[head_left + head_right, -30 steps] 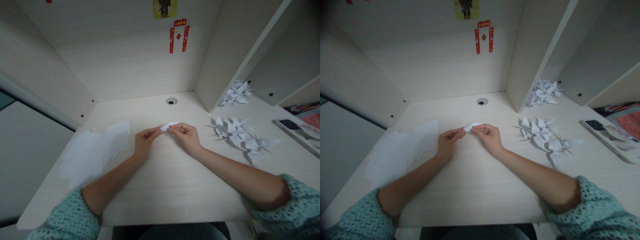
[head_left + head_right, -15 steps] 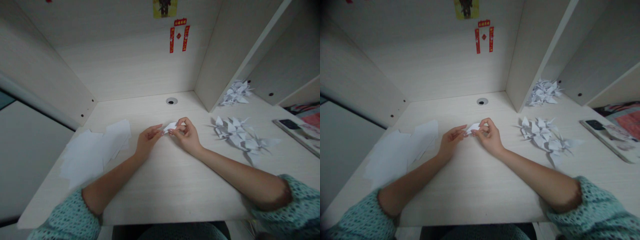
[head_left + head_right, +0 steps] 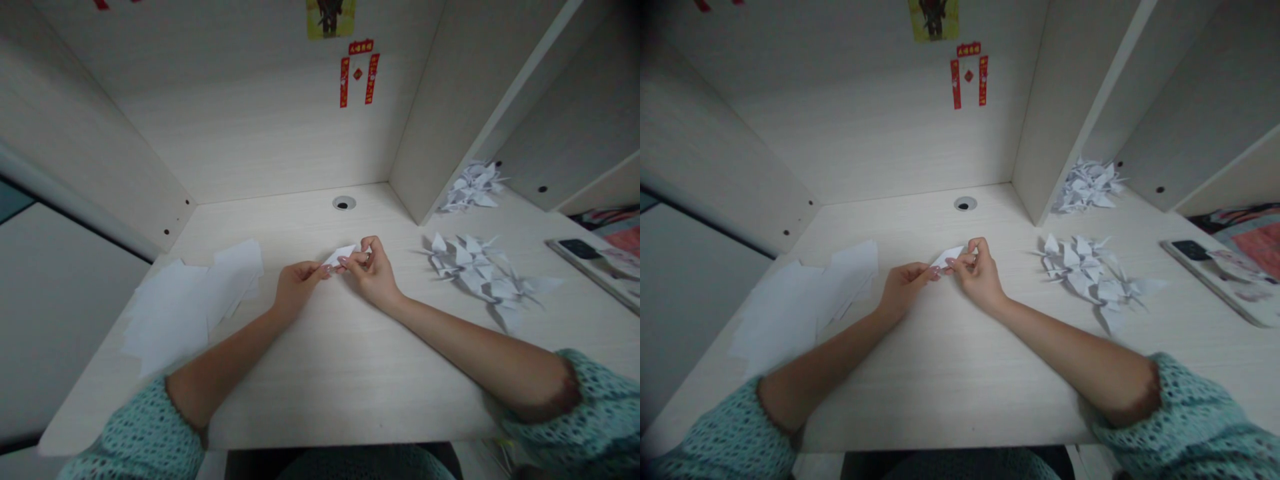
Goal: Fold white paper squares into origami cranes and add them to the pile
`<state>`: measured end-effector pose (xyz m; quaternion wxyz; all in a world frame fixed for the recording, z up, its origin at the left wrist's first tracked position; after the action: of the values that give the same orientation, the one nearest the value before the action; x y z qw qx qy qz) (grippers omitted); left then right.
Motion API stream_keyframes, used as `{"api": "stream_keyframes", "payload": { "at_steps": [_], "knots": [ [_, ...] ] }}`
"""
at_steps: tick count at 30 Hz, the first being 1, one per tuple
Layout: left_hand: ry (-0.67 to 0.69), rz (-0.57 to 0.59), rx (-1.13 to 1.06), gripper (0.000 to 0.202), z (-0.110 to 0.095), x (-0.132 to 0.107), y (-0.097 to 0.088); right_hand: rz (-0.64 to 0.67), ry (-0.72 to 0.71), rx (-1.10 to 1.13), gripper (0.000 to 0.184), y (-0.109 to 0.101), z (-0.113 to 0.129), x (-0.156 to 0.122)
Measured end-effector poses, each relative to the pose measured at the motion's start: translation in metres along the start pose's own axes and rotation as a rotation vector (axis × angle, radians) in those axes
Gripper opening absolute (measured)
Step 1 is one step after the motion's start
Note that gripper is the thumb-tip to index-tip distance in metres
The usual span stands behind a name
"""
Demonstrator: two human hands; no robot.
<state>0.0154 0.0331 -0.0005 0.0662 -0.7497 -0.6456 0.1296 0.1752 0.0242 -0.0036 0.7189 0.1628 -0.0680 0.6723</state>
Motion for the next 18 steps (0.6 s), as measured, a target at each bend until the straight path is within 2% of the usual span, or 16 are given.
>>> {"api": "stream_keyframes", "payload": {
  "at_steps": [4, 10, 18],
  "knots": [
    [0.009, -0.022, -0.039, 0.034, 0.0002, -0.0003, -0.0015, 0.013, 0.008, 0.070, 0.044, 0.0018, 0.0035, 0.0017],
    [0.022, 0.003, 0.013, 0.031, -0.0004, -0.0036, -0.0003, -0.008, 0.061, 0.099, 0.059, 0.0045, 0.0045, 0.0007],
    [-0.034, -0.026, 0.032, 0.035, 0.0021, -0.0012, 0.0004, -0.111, 0.100, 0.035, 0.056, -0.0006, 0.0027, 0.0039]
  ]
}}
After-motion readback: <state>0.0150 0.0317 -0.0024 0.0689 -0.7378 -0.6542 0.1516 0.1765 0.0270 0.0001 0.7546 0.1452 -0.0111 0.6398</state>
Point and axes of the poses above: each hand's wrist, its own x-axis towards the middle knuckle, its own y-axis out of the palm, z = x × y, the point moved 4 cm from there along x, towards the middle knuckle, and after that the axes turned 7 degrees about -y, right-handed, at the moved point
